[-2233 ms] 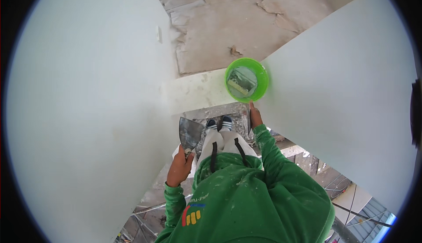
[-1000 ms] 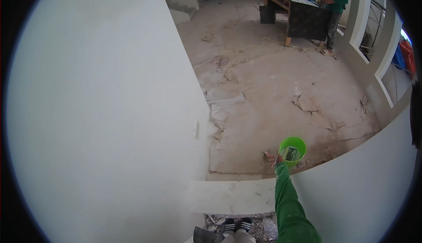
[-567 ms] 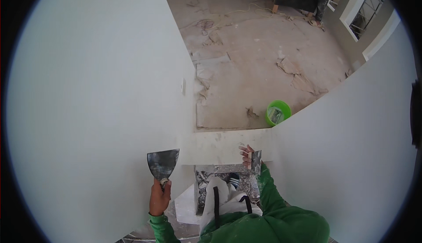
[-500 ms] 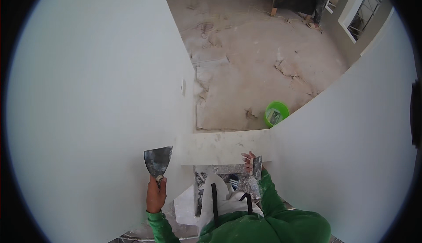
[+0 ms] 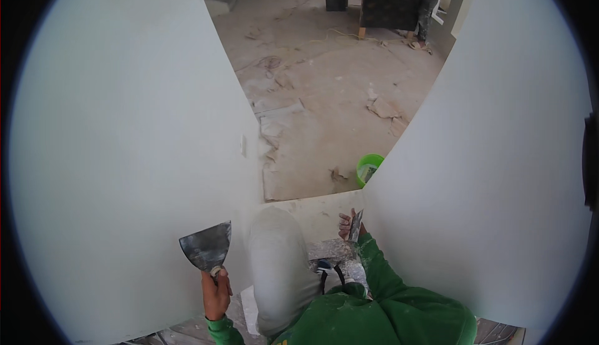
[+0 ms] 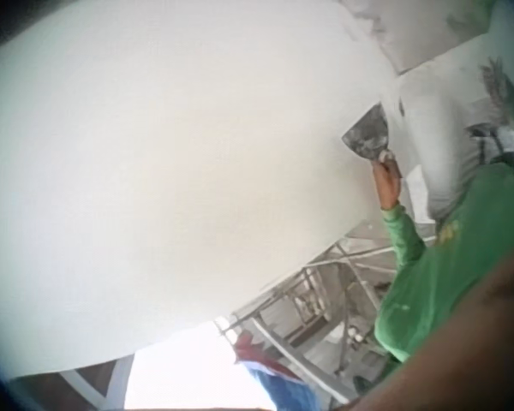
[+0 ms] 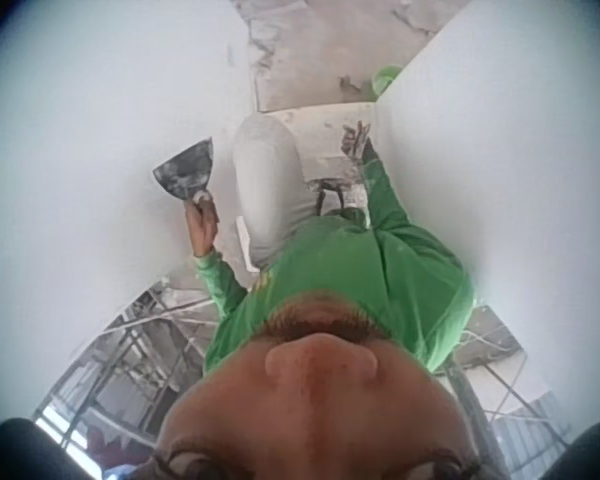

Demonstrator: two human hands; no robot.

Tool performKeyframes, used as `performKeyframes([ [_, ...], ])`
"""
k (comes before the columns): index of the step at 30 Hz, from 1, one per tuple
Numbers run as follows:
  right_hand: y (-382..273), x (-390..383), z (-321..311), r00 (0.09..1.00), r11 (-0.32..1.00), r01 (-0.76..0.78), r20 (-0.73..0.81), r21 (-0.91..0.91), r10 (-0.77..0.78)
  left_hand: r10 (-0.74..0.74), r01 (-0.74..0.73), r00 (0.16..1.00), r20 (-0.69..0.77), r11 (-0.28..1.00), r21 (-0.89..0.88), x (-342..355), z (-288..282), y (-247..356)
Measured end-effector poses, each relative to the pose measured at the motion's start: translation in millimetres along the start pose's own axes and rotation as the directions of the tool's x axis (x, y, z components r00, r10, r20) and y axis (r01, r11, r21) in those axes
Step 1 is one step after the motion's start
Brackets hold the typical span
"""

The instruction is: The person applies white plaster to a curved wall section using a trowel and a smaller scraper tool. They repeatedly smooth the surface and scrape excess material. The person then moves to a table to scoop more plaster onto the trowel before returning to the wall to continue the application.

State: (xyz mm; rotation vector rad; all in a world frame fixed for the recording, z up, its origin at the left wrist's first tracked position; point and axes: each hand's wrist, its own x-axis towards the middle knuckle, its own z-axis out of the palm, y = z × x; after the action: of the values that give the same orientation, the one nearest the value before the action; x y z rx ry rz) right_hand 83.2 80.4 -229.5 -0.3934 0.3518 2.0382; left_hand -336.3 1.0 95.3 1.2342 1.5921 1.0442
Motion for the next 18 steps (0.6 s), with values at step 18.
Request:
performKeyframes([
  [18, 134, 31, -53, 0.975, 0.998, 0.014, 0.219, 0.057, -0.027, 0.172, -0.095, 0.923, 0.345, 0.969, -0.228, 64, -41, -129],
])
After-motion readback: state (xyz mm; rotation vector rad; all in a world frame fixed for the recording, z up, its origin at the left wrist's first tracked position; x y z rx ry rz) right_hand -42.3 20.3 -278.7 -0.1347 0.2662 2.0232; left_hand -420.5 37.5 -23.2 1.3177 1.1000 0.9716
